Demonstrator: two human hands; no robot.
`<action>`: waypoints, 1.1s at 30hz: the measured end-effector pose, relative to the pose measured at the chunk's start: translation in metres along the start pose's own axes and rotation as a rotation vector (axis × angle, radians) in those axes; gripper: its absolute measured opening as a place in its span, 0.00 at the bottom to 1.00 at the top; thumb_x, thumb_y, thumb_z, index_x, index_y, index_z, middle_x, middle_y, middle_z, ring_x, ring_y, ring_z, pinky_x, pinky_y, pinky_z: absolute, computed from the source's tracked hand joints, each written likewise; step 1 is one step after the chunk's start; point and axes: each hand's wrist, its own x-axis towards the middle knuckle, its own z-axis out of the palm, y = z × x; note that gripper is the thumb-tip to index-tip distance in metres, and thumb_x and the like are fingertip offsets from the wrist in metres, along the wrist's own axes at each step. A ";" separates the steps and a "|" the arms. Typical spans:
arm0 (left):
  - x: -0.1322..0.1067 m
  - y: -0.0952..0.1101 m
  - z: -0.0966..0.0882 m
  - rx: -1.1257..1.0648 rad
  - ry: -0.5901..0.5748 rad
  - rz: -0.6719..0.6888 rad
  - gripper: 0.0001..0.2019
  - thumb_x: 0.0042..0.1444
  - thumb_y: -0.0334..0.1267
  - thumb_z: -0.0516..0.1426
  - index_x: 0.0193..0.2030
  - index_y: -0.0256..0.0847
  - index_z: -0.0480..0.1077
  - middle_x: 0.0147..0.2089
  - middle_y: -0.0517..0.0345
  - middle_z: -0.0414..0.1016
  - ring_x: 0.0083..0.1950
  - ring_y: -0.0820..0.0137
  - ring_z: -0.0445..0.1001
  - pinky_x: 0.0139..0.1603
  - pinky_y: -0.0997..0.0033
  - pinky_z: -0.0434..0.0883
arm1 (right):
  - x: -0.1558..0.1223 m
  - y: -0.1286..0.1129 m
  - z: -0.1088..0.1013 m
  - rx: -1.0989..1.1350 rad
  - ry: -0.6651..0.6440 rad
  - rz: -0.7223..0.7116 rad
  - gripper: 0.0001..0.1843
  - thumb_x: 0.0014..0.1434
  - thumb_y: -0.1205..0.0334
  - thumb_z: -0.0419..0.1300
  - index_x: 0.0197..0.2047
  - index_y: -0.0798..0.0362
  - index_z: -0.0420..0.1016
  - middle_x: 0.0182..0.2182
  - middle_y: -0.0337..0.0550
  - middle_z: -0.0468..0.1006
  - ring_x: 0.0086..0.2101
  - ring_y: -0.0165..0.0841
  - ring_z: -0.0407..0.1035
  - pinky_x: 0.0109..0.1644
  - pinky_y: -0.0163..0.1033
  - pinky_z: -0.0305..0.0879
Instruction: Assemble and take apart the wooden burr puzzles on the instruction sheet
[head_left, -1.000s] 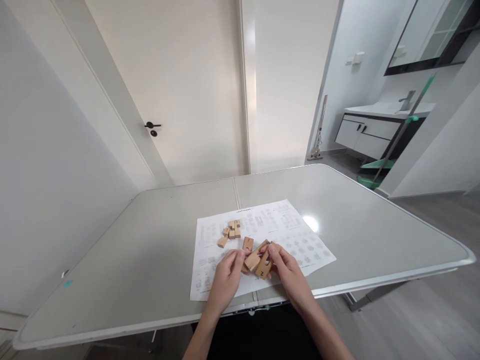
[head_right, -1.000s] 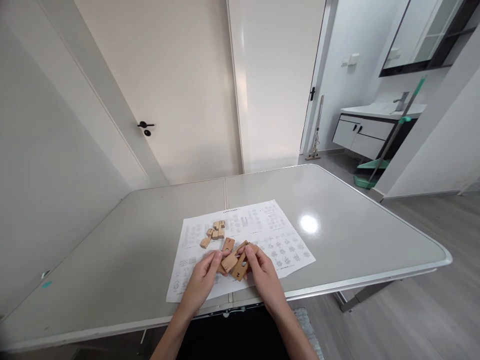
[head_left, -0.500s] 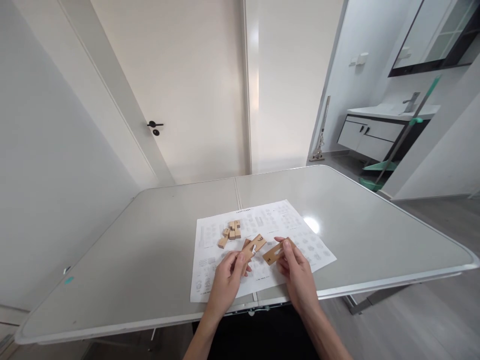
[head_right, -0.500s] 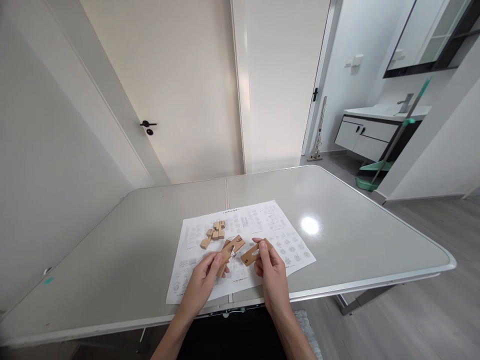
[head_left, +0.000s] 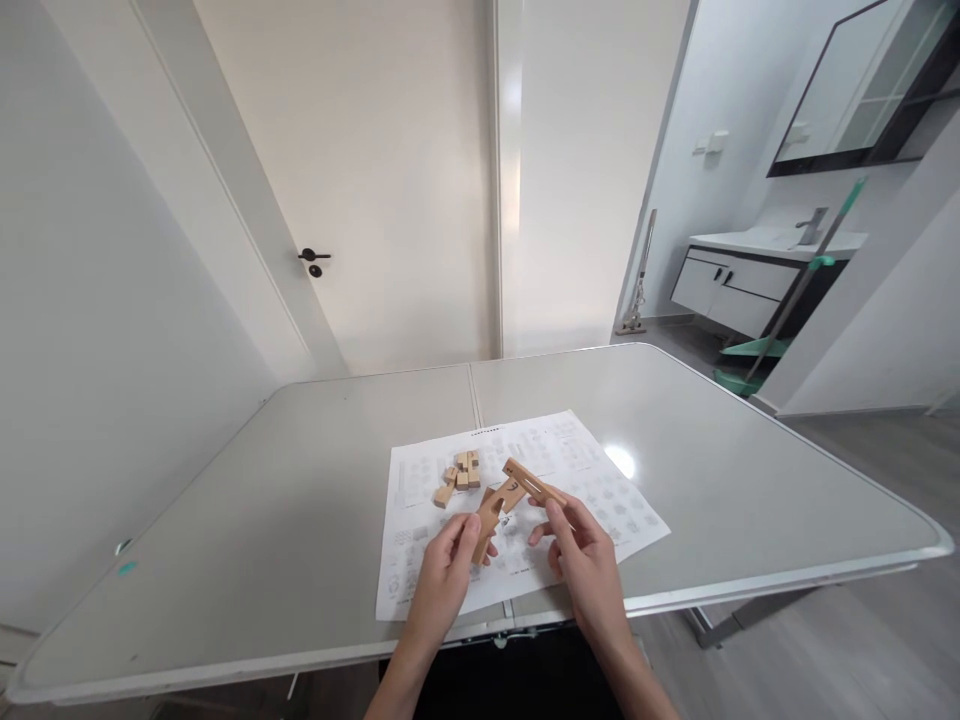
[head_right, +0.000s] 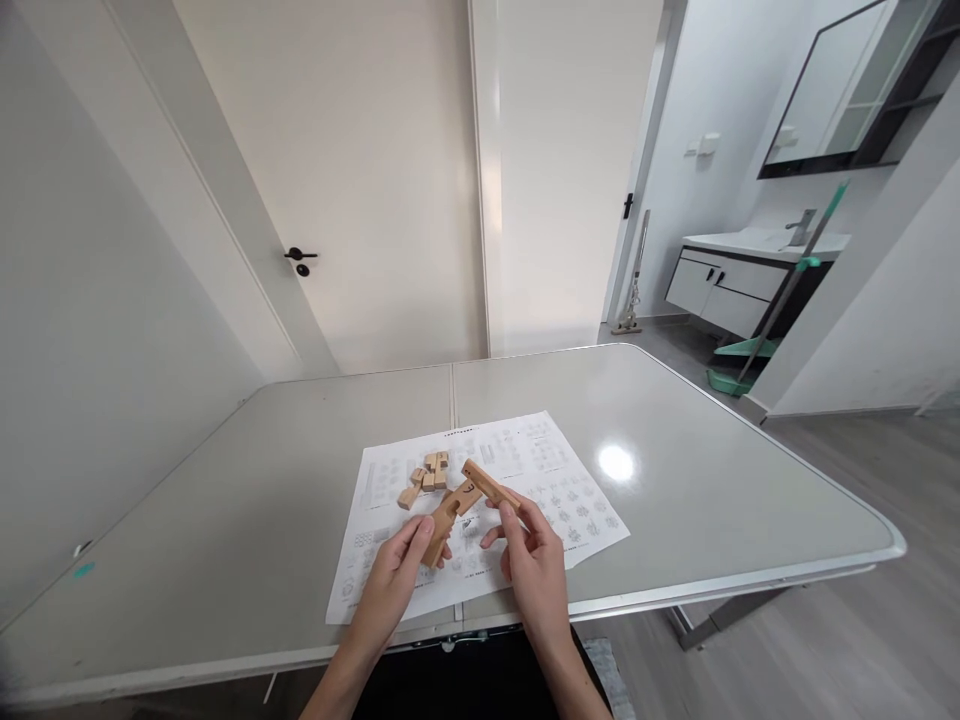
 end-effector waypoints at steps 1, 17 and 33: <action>0.000 0.000 0.000 -0.001 -0.002 0.008 0.23 0.69 0.58 0.53 0.40 0.40 0.75 0.34 0.55 0.78 0.39 0.62 0.77 0.45 0.66 0.72 | 0.000 0.001 0.000 -0.021 -0.008 0.001 0.28 0.65 0.39 0.63 0.57 0.52 0.79 0.34 0.46 0.82 0.20 0.29 0.64 0.19 0.33 0.54; -0.002 0.005 0.000 -0.049 -0.023 0.038 0.20 0.70 0.56 0.54 0.42 0.40 0.73 0.38 0.55 0.76 0.40 0.63 0.76 0.44 0.66 0.72 | 0.000 0.005 -0.001 -0.161 -0.018 -0.060 0.28 0.61 0.40 0.66 0.53 0.54 0.82 0.24 0.41 0.81 0.20 0.32 0.64 0.25 0.36 0.60; -0.003 0.007 0.001 -0.010 0.013 0.057 0.21 0.68 0.57 0.55 0.39 0.39 0.75 0.37 0.54 0.76 0.37 0.64 0.74 0.41 0.67 0.72 | -0.005 0.011 0.000 -0.152 -0.036 -0.109 0.21 0.62 0.43 0.67 0.46 0.53 0.77 0.25 0.42 0.83 0.22 0.34 0.71 0.26 0.37 0.63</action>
